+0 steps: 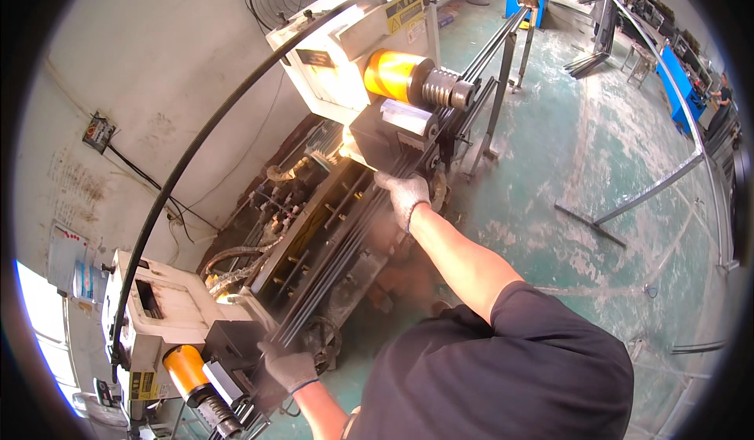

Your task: The person bends long metal rods into rectangular frames using a manual bending machine. They measure the rods, feed them into the machine, and stack the finished frames on a rack.

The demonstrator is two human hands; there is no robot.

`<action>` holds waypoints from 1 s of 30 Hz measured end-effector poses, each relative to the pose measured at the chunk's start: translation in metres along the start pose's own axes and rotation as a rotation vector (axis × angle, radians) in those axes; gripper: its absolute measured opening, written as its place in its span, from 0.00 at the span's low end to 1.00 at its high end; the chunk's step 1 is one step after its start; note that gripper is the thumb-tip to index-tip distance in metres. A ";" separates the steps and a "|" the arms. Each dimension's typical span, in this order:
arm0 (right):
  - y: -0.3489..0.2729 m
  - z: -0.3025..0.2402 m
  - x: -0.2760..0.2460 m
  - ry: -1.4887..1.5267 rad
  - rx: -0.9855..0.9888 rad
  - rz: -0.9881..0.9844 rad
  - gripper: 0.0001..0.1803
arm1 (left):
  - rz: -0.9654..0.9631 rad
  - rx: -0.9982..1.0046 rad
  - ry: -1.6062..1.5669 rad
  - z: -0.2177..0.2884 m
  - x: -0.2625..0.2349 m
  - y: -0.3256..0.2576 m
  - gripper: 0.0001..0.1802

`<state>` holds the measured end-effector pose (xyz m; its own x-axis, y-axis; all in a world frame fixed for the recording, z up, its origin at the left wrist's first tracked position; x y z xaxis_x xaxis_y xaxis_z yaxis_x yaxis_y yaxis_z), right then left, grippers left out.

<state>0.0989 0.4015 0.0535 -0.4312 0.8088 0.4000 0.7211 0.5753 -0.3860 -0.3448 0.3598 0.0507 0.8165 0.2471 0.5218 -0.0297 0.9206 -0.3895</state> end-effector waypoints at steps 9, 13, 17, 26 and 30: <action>0.010 0.030 0.002 -0.026 0.046 0.038 0.42 | 0.168 0.076 -0.062 0.010 -0.027 0.012 0.21; -0.023 0.037 0.007 -0.127 0.099 -0.025 0.56 | 0.263 0.067 0.018 0.010 0.005 -0.001 0.21; -0.019 0.024 0.004 0.052 -0.008 -0.033 0.43 | 0.228 0.040 0.027 0.003 0.009 0.001 0.21; 0.011 0.031 -0.003 0.040 -0.067 0.042 0.42 | 0.139 -0.093 -0.047 -0.036 0.074 0.004 0.25; -0.014 0.044 0.007 0.080 0.103 -0.051 0.47 | 0.077 -0.138 -0.092 -0.060 0.085 0.018 0.22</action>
<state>0.0619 0.4040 0.0252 -0.4181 0.7685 0.4844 0.6385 0.6279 -0.4450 -0.2409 0.3795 0.0421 0.7583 0.3479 0.5514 -0.0055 0.8491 -0.5282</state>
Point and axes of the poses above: each hand's wrist, its own y-axis towards the middle knuckle, its own x-axis out of the palm, z = x × y, the point moved 2 cm from there along y, towards the middle knuckle, and after that the axes turned 10 degrees about y, right-handed, at the moved point
